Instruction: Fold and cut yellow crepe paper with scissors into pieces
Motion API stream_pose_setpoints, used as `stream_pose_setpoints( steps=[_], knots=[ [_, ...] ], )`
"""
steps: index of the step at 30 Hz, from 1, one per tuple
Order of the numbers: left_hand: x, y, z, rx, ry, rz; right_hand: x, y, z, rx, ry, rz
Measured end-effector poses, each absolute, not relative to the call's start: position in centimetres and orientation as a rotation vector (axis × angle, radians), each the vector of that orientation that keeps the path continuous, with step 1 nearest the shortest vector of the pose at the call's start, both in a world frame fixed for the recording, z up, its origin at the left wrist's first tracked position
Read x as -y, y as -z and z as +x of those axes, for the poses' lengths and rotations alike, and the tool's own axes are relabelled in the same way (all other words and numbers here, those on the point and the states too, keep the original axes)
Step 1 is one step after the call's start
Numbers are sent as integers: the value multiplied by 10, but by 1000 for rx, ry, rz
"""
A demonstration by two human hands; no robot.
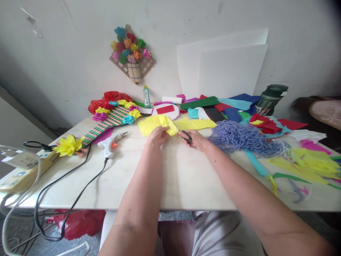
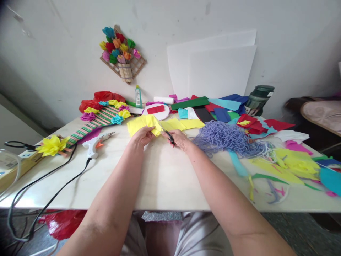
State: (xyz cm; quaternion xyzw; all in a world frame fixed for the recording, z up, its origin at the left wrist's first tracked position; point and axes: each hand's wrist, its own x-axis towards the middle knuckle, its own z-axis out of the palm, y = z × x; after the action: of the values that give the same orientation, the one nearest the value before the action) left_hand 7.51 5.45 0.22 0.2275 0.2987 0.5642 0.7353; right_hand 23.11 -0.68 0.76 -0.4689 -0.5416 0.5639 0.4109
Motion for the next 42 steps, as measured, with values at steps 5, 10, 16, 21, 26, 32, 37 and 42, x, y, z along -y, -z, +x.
stream_pose_setpoints(
  steps=[5, 10, 16, 21, 26, 32, 37, 42],
  knots=[
    [-54, -3, 75, -675, -1247, 494, 5, -5, 231, 1349, -1404, -1184],
    [-54, -3, 75, -676, -1250, 481, 1, 1, 233, 1383, -1369, -1171],
    [-55, -3, 74, -689, -1252, 486, -2, 5, 233, 1413, -1335, -1164],
    [-55, -4, 74, -683, -1249, 485, -2, 5, 232, 1439, -1302, -1166],
    [-54, -6, 74, -690, -1246, 478, -3, 7, 232, 1472, -1267, -1158],
    [-51, -8, 74, -697, -1245, 502, -5, 10, 231, 1479, -1248, -1137],
    [-51, -7, 74, -691, -1233, 512, -2, 8, 230, 1431, -1310, -1118],
    [-53, -4, 74, -656, -1210, 541, 2, 2, 230, 1343, -1392, -1108]
  ],
)
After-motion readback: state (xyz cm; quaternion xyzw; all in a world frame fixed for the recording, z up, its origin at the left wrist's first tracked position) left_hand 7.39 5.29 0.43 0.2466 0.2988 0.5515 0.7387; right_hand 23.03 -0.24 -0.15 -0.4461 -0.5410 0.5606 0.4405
